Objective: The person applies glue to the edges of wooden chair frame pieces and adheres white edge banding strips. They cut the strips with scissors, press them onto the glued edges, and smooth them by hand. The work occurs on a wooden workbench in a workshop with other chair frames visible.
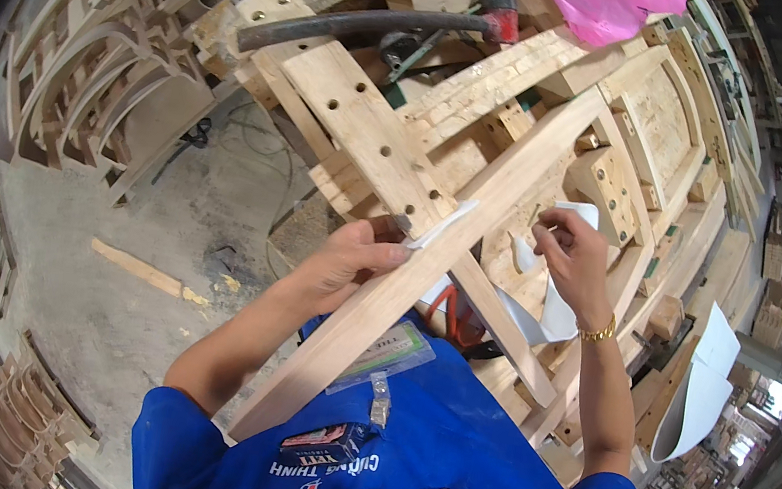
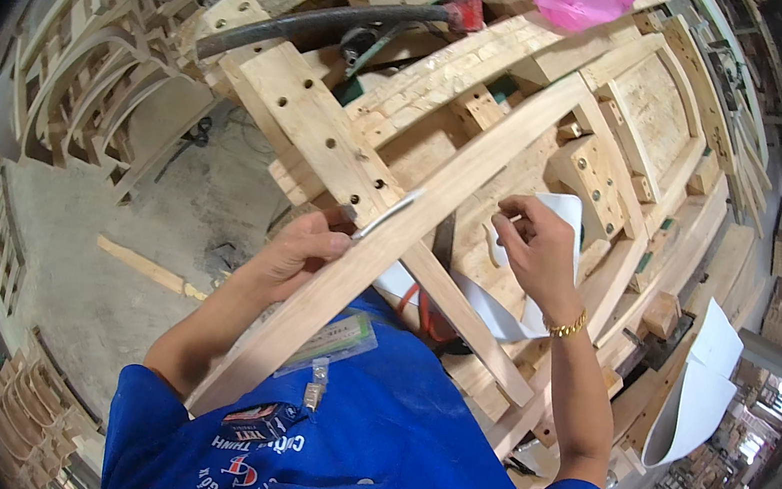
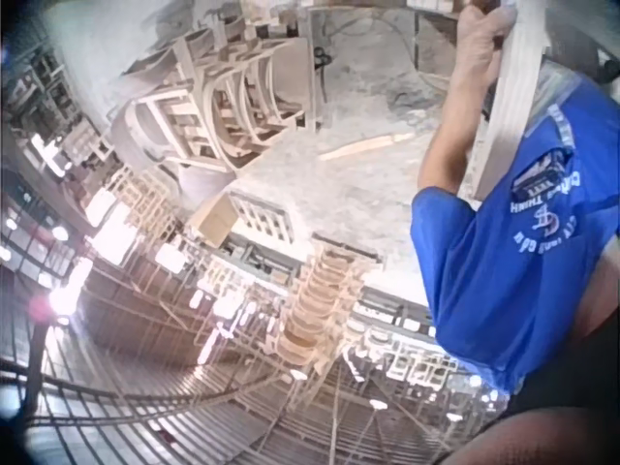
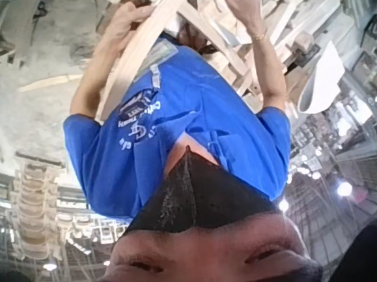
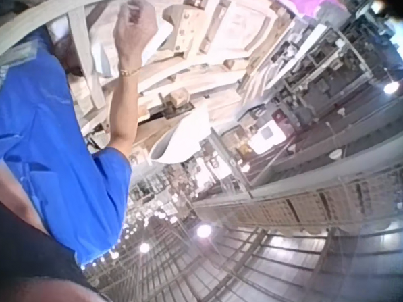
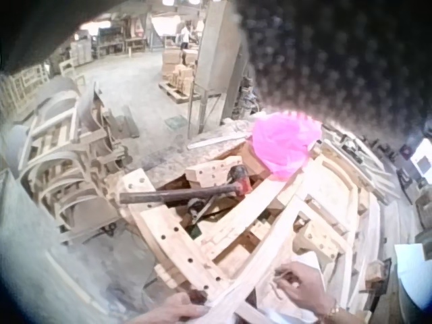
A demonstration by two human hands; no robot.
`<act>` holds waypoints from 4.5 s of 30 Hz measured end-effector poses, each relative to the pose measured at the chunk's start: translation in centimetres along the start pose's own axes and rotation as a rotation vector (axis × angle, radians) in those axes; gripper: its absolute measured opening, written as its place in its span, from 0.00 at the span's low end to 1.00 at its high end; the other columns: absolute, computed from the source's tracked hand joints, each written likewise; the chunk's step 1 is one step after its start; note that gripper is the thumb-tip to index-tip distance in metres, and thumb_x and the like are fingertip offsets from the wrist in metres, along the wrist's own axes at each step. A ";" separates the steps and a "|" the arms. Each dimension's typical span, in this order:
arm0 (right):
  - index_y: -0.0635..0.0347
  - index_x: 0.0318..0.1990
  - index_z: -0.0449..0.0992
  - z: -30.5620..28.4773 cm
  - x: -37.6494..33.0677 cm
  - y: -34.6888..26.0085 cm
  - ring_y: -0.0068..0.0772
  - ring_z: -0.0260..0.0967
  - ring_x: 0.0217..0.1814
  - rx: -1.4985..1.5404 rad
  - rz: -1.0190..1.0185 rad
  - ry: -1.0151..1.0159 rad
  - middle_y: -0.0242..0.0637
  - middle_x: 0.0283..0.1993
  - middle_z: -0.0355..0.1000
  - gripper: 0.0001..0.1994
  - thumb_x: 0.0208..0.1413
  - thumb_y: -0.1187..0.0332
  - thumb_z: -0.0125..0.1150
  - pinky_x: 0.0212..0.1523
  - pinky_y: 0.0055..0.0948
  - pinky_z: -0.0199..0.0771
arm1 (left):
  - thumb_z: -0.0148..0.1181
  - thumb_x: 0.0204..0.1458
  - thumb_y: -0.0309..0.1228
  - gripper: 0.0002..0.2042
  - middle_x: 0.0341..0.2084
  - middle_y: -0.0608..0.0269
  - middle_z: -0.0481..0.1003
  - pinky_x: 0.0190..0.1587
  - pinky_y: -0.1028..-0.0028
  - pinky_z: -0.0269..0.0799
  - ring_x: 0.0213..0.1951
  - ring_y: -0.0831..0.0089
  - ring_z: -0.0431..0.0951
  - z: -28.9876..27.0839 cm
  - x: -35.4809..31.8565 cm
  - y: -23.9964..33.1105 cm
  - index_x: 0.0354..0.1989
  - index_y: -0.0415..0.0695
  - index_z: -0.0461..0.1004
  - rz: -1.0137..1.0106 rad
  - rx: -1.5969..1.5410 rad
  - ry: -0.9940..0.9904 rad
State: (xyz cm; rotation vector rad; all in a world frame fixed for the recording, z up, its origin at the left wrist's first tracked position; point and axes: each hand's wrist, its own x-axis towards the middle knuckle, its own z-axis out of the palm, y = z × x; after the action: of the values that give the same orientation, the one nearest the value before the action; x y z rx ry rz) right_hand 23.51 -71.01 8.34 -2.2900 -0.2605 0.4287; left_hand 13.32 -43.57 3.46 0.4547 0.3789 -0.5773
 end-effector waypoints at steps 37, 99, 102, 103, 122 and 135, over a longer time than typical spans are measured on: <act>0.63 0.49 0.71 -1.4 4.1 -8.9 0.16 0.69 0.31 0.074 -0.261 -0.470 0.32 0.34 0.71 0.14 0.56 0.73 0.58 0.31 0.17 0.68 | 0.68 0.41 0.22 0.35 0.48 0.49 0.68 0.47 0.73 0.74 0.46 0.68 0.75 2.3 0.6 1.2 0.58 0.30 0.56 -0.077 0.239 0.074; 0.66 0.54 0.65 -3.2 2.0 -2.5 0.31 0.75 0.43 0.581 0.049 -0.177 0.38 0.42 0.72 0.20 0.53 0.79 0.56 0.36 0.25 0.75 | 0.64 0.43 0.21 0.33 0.46 0.48 0.68 0.46 0.70 0.77 0.44 0.64 0.76 2.3 0.9 0.9 0.58 0.29 0.55 -0.117 0.283 0.214; 0.67 0.49 0.70 -2.4 0.2 1.0 0.26 0.72 0.44 0.664 0.266 -0.089 0.36 0.40 0.72 0.15 0.52 0.79 0.55 0.42 0.26 0.74 | 0.64 0.44 0.21 0.32 0.46 0.46 0.69 0.44 0.72 0.78 0.43 0.64 0.77 1.5 1.0 0.6 0.57 0.28 0.56 -0.114 0.282 0.191; 0.67 0.48 0.70 -2.2 -0.3 2.8 0.25 0.71 0.42 0.621 0.299 -0.106 0.35 0.40 0.72 0.15 0.51 0.79 0.56 0.41 0.26 0.74 | 0.63 0.44 0.21 0.31 0.45 0.46 0.69 0.44 0.73 0.78 0.43 0.64 0.78 1.4 1.0 0.5 0.57 0.28 0.56 -0.114 0.276 0.184; 0.65 0.51 0.72 1.2 -5.8 1.7 0.32 0.75 0.43 0.043 0.108 0.000 0.43 0.42 0.77 0.18 0.55 0.65 0.58 0.41 0.28 0.73 | 0.53 0.57 0.40 0.25 0.37 0.47 0.76 0.39 0.72 0.78 0.36 0.66 0.80 -0.3 -0.1 0.4 0.51 0.27 0.63 -0.062 0.188 0.110; 0.68 0.53 0.69 -0.3 -9.5 -0.1 0.39 0.75 0.44 0.014 0.243 -0.216 0.51 0.44 0.75 0.22 0.58 0.58 0.54 0.46 0.31 0.72 | 0.48 0.61 0.44 0.25 0.34 0.48 0.74 0.39 0.70 0.78 0.35 0.62 0.80 -5.6 -5.5 1.3 0.44 0.26 0.68 -0.045 0.368 0.423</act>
State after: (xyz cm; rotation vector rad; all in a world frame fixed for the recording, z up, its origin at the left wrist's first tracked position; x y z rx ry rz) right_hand 14.89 -74.08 10.73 -2.2705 -0.0851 0.8020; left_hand 8.60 -37.41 1.69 0.9309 0.6923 -0.5955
